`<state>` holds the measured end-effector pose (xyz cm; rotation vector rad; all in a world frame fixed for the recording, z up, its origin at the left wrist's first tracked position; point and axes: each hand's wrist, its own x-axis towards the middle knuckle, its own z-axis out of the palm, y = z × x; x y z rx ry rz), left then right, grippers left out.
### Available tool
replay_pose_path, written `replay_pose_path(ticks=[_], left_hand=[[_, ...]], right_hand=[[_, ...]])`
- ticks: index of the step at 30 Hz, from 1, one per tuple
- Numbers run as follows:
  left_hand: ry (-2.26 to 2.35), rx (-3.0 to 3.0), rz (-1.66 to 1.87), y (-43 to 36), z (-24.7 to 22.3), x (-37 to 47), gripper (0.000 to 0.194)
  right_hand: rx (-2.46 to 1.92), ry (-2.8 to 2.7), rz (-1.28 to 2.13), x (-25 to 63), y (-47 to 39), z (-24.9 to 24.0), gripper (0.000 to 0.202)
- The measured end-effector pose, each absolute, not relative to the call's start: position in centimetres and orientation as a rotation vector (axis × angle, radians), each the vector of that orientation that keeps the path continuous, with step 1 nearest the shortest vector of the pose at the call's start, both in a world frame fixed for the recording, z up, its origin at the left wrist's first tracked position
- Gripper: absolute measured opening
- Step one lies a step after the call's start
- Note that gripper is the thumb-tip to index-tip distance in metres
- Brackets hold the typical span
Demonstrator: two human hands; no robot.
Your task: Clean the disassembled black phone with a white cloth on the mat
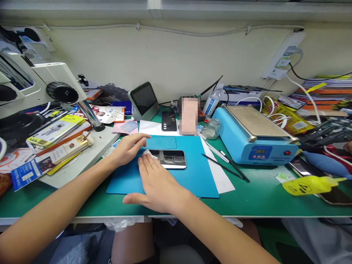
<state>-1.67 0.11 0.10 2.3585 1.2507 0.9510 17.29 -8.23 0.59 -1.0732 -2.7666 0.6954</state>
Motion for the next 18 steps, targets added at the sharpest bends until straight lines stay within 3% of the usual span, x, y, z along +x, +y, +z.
replay_pose_path(ticks=[18], left_hand=[[1.298, 2.392, 0.898, -0.1, 0.3, -1.5, 0.035]], right_hand=[[-1.309, -2.797, 0.281, 25.6, -9.6, -0.2, 0.099]])
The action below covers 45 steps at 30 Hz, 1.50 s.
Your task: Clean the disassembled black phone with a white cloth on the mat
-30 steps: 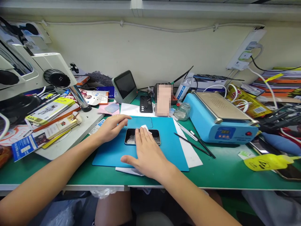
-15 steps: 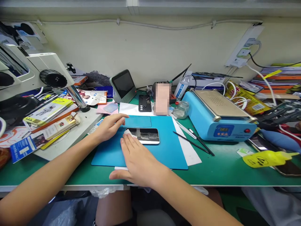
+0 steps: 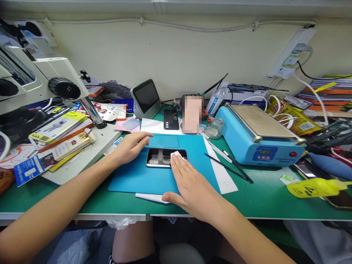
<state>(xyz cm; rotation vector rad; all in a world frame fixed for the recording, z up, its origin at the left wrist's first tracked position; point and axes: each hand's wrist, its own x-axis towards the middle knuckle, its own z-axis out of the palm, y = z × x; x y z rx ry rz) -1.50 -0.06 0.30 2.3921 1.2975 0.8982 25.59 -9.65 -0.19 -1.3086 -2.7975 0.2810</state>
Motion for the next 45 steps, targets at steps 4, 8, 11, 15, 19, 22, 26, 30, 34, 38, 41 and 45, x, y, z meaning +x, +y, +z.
replay_pose_path(ticks=[4, 8, 11, 15, 19, 22, 26, 30, 34, 38, 41, 45], left_hand=[[1.297, 2.398, 0.902, 0.0, 0.2, -1.3, 0.035], [1.284, 2.388, 0.914, 0.0, 0.2, -1.3, 0.035], [1.275, 2.379, 0.923, 0.0, 0.1, -1.4, 0.035], [1.276, 2.382, 0.926, 0.1, 0.1, -1.5, 0.035], [1.258, 2.398, 0.905, 0.1, 0.2, -1.5, 0.036], [1.26, 2.396, 0.896, 0.0, 0.2, -1.6, 0.036], [1.28, 2.407, 0.873, 0.0, 0.1, -1.5, 0.036], [1.276, 2.435, 0.831, -0.1, 0.1, -1.4, 0.036], [1.272, 2.464, 0.805, -0.1, 0.1, -1.5, 0.037], [1.243, 2.489, 0.796, -0.1, -0.1, -1.5, 0.037], [1.209, 2.503, 0.789, -0.2, -0.1, -1.4, 0.037], [1.145, 2.537, 0.762, -0.3, 0.0, -1.3, 0.036]], right_hand=[[-1.365, -2.79, 0.433, 24.1, -8.8, 0.4, 0.106], [-1.238, -2.813, 0.618, 21.4, -7.9, 1.4, 0.111], [-1.151, -2.826, 0.69, 19.9, -7.5, 1.7, 0.113], [-1.034, -2.829, 0.716, 19.3, -8.1, 1.2, 0.112], [-0.988, -2.826, 0.629, 19.6, -9.1, 0.8, 0.111], [-1.04, -2.823, 0.486, 20.8, -9.4, 0.4, 0.103], [-1.144, -2.771, 0.271, 23.7, -9.1, -0.3, 0.089], [-1.233, -2.76, 0.155, 26.1, -8.9, -0.6, 0.083], [-1.346, -2.721, 0.101, 26.5, -9.3, -0.9, 0.086], [-1.409, -2.674, 0.077, 26.1, -9.7, -1.4, 0.087], [-1.406, -2.668, 0.09, 26.2, -9.3, -1.4, 0.087], [-1.407, -2.692, 0.171, 26.5, -8.0, -0.8, 0.087]])
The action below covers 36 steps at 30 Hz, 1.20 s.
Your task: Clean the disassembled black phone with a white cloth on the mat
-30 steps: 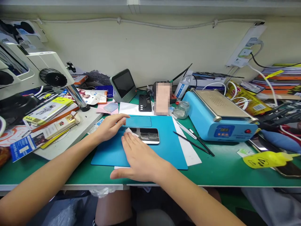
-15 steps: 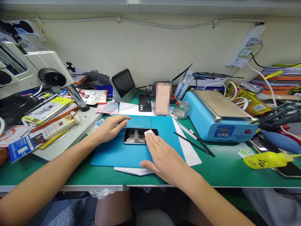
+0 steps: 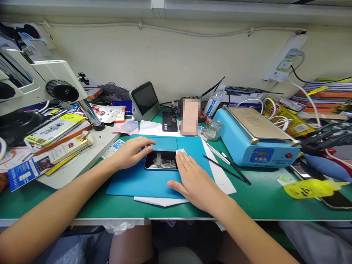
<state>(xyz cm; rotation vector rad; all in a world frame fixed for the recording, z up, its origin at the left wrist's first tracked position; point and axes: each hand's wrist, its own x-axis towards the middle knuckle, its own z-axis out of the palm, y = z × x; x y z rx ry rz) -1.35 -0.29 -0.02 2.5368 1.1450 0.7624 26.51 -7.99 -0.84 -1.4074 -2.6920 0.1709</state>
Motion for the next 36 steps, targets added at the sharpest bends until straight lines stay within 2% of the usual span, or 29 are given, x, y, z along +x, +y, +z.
replay_pose_path(ticks=[11, 20, 22, 26, 30, 36], left_hand=[[1.057, 2.579, 0.667, -0.3, 0.3, -1.4, 0.033], [0.905, 2.616, 0.542, -0.6, 0.3, -1.2, 0.053], [0.905, 2.618, 0.533, -0.7, 0.4, -1.1, 0.054], [0.897, 2.625, 0.55, -0.7, 0.4, -1.1, 0.052], [0.878, 2.637, 0.564, -0.8, 0.4, -1.1, 0.052], [0.862, 2.639, 0.622, -1.1, 0.6, -0.7, 0.056]], right_hand=[[-1.485, -2.722, 0.238, 26.2, -8.2, 0.1, 0.091], [-1.388, -2.714, 0.091, 26.5, -7.3, -0.7, 0.083], [-1.331, -2.694, -0.013, 26.5, -7.0, -1.2, 0.077], [-1.143, -2.63, -0.148, 27.0, -7.5, -2.3, 0.046], [-0.933, -2.538, -0.01, 27.7, -7.6, -1.5, 0.043], [-0.826, -2.358, 0.42, 25.7, -3.2, 1.7, 0.029]])
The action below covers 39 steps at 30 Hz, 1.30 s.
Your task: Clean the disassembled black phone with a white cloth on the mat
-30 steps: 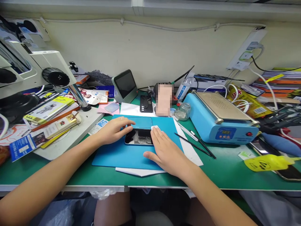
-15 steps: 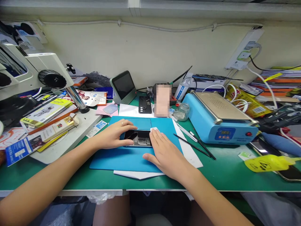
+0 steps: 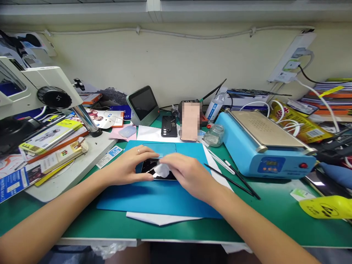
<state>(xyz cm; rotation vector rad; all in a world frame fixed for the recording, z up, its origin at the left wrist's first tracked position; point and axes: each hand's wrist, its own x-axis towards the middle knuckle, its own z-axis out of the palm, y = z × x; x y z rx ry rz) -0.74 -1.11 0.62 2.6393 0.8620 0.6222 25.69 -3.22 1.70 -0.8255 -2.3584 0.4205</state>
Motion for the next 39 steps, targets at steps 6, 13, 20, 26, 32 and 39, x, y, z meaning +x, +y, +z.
replay_pose_path(ticks=[6, 13, 20, 26, 32, 39], left_hand=[[1.005, 2.571, 0.662, -1.2, -0.1, 0.3, 0.034], [0.98, 2.551, 0.733, -2.0, -0.3, 0.9, 0.021], [0.952, 2.563, 0.633, -2.0, 0.1, 0.7, 0.026], [1.012, 2.553, 0.794, -2.2, -0.1, 1.1, 0.016], [1.059, 2.542, 0.906, -2.1, -0.1, 0.9, 0.015], [1.101, 2.515, 0.903, -1.6, 0.2, 0.5, 0.021]], right_hand=[[-0.818, -2.078, 0.686, 23.8, -0.9, 0.9, 0.02], [-0.815, -2.109, 0.94, 24.6, -2.3, 0.0, 0.029], [-0.968, -2.181, 0.988, 24.8, -2.2, 0.3, 0.034], [-1.031, -2.238, 0.812, 23.5, -2.9, 0.3, 0.052], [-0.97, -2.219, 0.579, 23.5, -2.7, -0.2, 0.015], [-1.001, -2.001, 0.726, 24.3, -2.0, 0.4, 0.012]])
